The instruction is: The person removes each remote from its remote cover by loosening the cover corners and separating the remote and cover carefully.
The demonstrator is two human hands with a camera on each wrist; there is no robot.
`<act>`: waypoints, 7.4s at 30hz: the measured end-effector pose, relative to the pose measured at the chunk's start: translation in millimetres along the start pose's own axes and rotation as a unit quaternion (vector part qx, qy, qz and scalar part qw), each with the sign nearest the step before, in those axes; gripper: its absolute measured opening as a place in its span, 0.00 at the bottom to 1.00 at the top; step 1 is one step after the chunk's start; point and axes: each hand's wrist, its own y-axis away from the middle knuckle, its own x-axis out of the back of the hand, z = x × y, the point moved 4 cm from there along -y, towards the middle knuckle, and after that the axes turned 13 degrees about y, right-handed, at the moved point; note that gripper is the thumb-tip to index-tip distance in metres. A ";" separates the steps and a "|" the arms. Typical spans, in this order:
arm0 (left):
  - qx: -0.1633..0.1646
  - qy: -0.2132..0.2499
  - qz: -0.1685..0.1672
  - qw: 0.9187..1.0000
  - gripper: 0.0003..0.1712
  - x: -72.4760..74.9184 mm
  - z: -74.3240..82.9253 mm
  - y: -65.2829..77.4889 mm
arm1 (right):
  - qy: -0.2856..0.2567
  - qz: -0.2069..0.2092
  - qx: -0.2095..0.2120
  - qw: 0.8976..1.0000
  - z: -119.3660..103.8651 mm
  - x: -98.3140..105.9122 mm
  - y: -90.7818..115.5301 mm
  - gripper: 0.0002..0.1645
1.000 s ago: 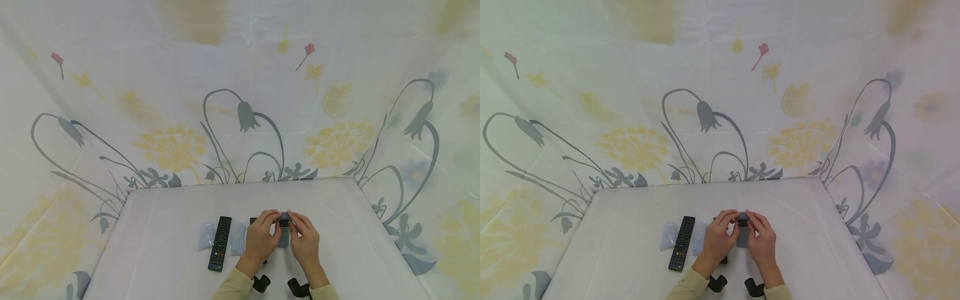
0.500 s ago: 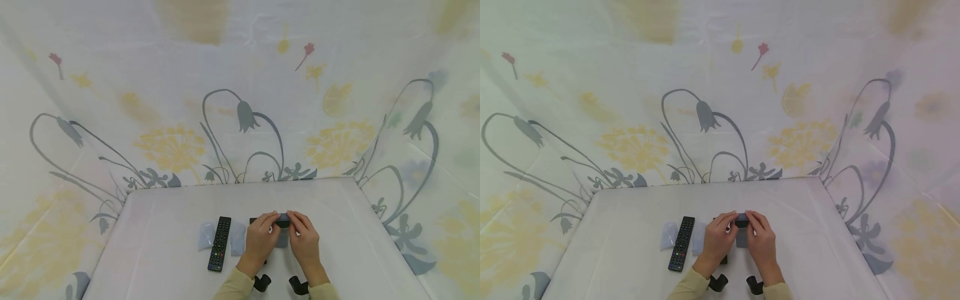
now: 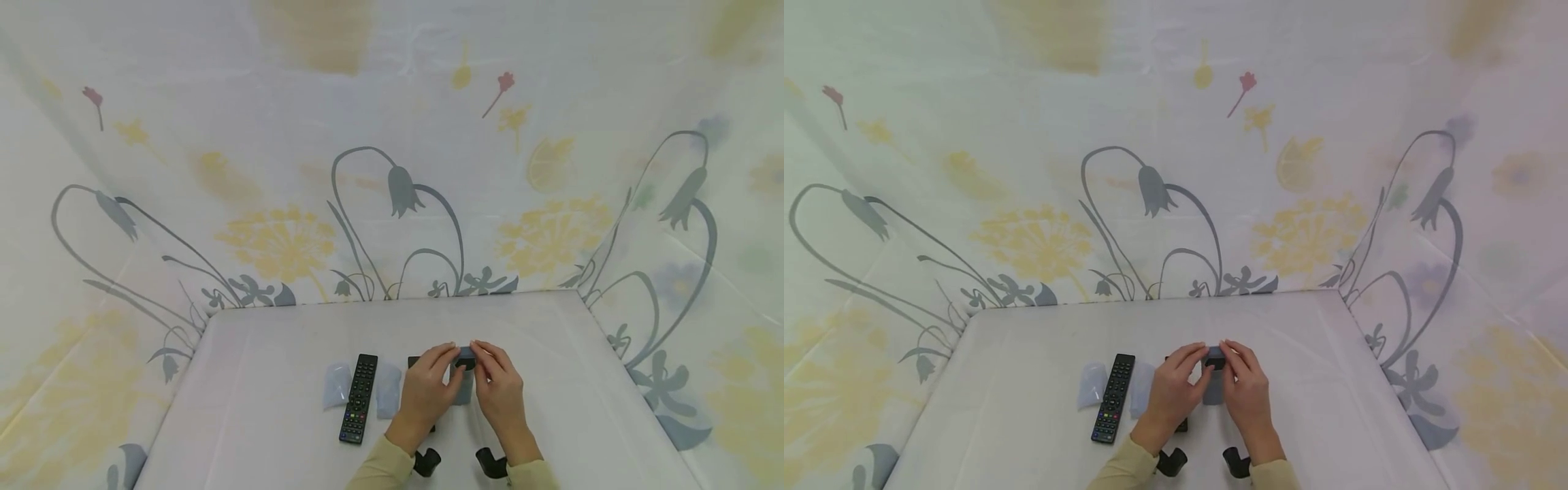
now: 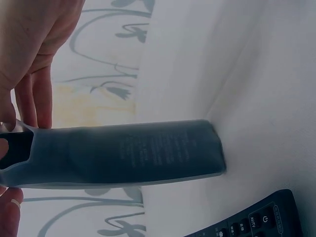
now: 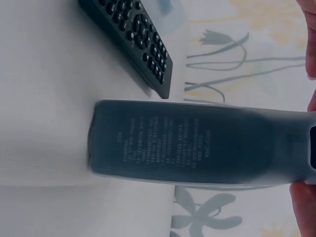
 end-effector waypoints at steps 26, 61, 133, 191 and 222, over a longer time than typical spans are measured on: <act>0.004 0.015 0.001 1.000 0.09 -0.8 -0.1 -4.5 | -0.057 0.017 0.029 0.998 1.1 0.7 4.5 0.29; -0.028 0.041 0.054 0.997 0.06 -3.9 -9.4 3.4 | -0.034 0.077 -0.005 0.996 -8.2 -2.7 -2.6 0.16; 0.554 0.375 0.051 0.742 0.06 -32.5 -46.3 33.4 | -0.166 -0.150 -0.403 0.887 25.4 -25.2 18.4 0.07; 0.562 0.351 0.039 0.748 0.09 -30.8 -38.5 46.9 | -0.249 -0.249 -0.479 0.804 36.2 -20.1 43.2 0.22; 0.543 0.358 0.005 0.760 0.07 -17.1 -34.3 34.8 | -0.127 -0.202 -0.406 0.882 28.6 -6.0 27.6 0.12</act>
